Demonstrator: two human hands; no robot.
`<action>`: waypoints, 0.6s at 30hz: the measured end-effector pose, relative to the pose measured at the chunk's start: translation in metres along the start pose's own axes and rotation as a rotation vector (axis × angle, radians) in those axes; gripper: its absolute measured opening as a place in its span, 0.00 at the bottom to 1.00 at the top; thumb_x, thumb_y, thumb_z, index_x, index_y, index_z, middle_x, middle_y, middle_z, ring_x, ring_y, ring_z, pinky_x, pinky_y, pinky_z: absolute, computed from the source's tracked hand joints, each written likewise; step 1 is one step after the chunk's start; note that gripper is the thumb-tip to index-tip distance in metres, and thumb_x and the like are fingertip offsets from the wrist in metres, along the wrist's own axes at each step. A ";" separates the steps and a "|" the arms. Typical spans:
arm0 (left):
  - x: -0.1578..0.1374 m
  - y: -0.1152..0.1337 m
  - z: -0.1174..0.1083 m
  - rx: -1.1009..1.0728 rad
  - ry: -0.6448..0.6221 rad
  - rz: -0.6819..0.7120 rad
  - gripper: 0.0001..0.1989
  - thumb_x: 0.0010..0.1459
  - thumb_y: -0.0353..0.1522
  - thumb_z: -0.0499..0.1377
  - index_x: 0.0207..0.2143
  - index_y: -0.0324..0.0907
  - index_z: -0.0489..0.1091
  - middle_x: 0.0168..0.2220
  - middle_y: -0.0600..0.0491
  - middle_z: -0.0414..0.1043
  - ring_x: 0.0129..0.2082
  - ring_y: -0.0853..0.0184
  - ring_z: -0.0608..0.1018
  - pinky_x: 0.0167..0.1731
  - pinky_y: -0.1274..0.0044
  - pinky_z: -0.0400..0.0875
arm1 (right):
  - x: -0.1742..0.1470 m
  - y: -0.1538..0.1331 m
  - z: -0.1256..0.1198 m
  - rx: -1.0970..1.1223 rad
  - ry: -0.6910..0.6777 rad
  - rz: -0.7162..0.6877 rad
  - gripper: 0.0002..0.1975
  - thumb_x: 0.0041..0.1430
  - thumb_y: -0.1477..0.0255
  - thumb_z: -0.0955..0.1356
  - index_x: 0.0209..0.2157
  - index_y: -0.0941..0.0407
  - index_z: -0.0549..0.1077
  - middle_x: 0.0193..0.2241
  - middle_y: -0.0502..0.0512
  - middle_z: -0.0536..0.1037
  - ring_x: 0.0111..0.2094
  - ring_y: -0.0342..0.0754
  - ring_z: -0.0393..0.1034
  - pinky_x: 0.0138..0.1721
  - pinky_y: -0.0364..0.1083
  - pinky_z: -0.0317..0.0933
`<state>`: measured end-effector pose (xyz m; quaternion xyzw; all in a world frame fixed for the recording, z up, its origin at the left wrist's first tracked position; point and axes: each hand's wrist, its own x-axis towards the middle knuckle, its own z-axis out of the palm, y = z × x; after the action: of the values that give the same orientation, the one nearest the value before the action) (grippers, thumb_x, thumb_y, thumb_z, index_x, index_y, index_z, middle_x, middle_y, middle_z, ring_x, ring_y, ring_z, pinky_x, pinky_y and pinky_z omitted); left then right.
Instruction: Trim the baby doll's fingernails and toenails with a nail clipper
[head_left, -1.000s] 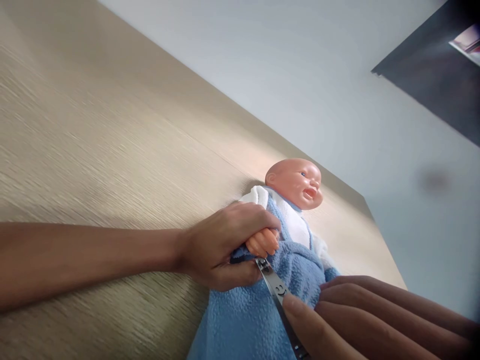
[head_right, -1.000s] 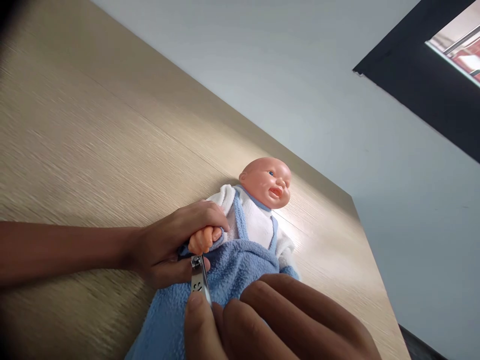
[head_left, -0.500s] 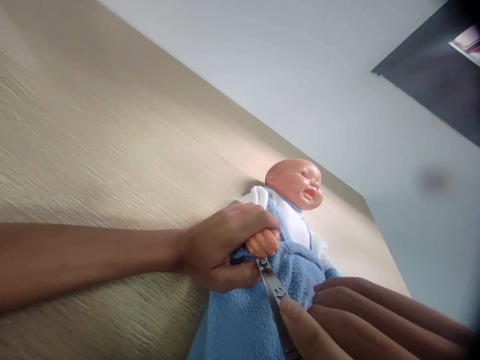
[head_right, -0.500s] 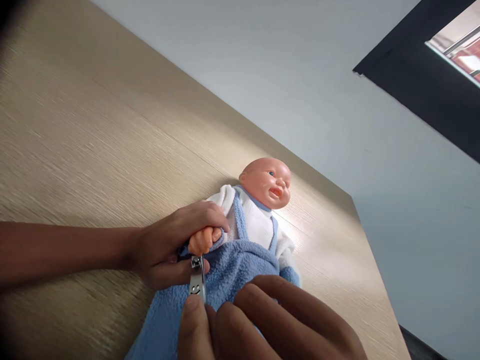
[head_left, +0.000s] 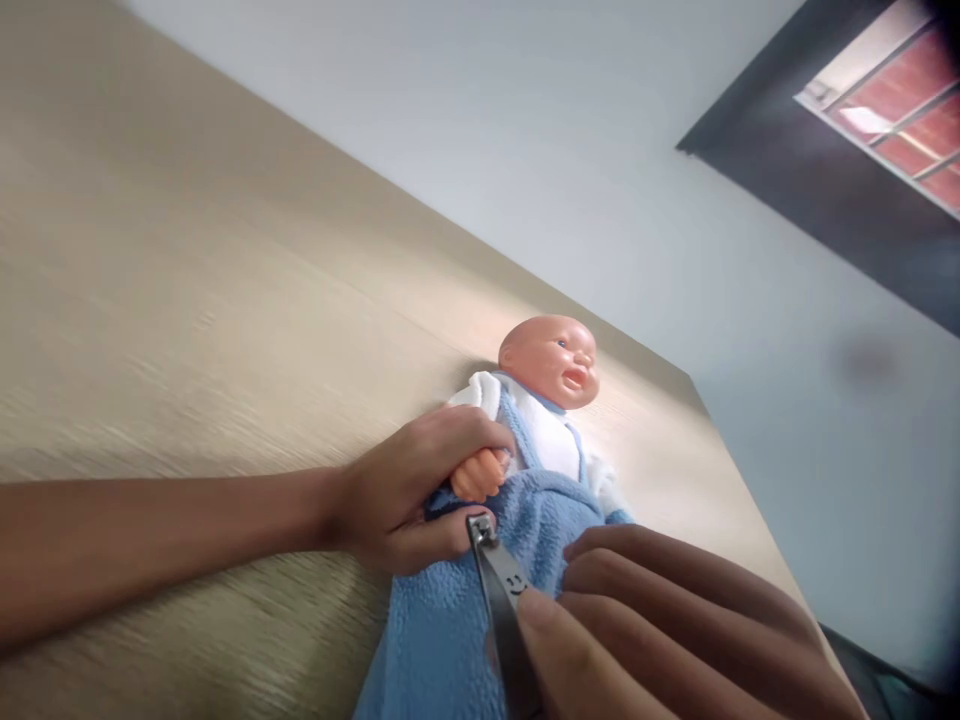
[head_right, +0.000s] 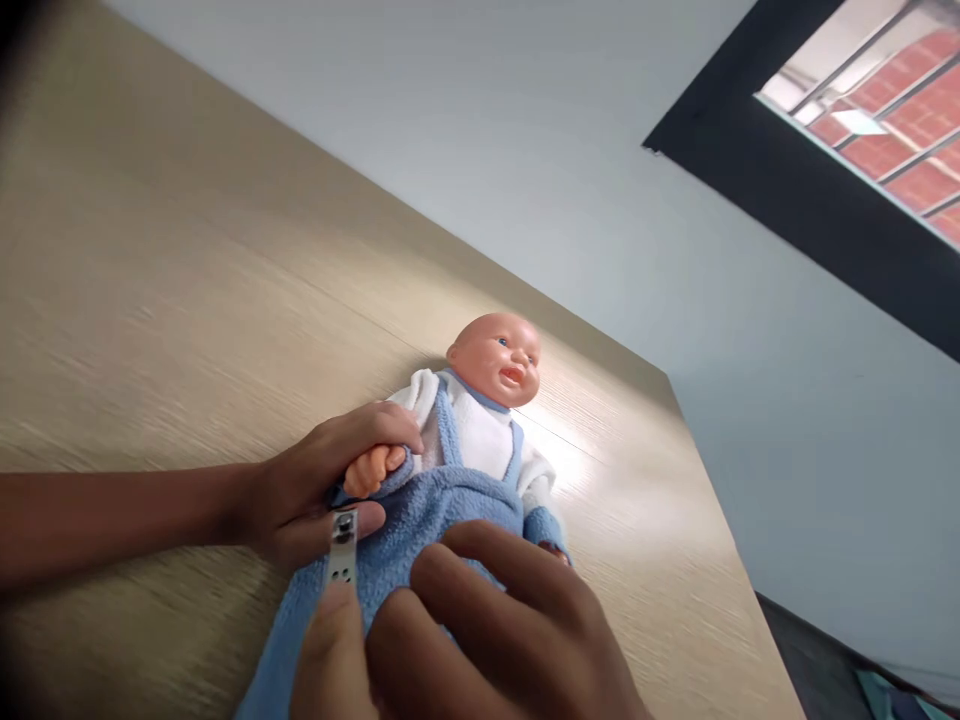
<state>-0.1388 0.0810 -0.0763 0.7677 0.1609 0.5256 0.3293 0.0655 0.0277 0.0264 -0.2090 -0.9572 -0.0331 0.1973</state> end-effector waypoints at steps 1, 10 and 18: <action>-0.001 0.000 -0.001 0.002 0.000 -0.001 0.16 0.60 0.34 0.58 0.50 0.40 0.63 0.40 0.46 0.71 0.39 0.61 0.73 0.43 0.67 0.69 | 0.003 -0.004 0.000 0.022 0.012 0.005 0.15 0.65 0.74 0.69 0.24 0.54 0.65 0.19 0.45 0.67 0.21 0.42 0.65 0.27 0.45 0.68; -0.001 -0.012 -0.007 0.096 -0.123 0.092 0.13 0.64 0.42 0.58 0.39 0.41 0.66 0.40 0.47 0.70 0.41 0.60 0.72 0.44 0.67 0.69 | 0.012 -0.049 -0.021 0.185 -0.112 0.050 0.16 0.76 0.74 0.59 0.37 0.58 0.74 0.27 0.48 0.73 0.29 0.42 0.65 0.37 0.44 0.64; 0.008 -0.012 -0.017 0.218 -0.312 0.290 0.27 0.58 0.58 0.56 0.30 0.42 0.66 0.34 0.44 0.72 0.37 0.57 0.72 0.41 0.63 0.71 | -0.028 -0.033 -0.004 0.581 0.663 0.221 0.14 0.60 0.58 0.74 0.36 0.53 0.75 0.21 0.44 0.73 0.20 0.41 0.66 0.25 0.43 0.60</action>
<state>-0.1502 0.1002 -0.0751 0.8858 0.0520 0.4219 0.1862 0.0768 -0.0135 0.0200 -0.2240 -0.7839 0.1932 0.5459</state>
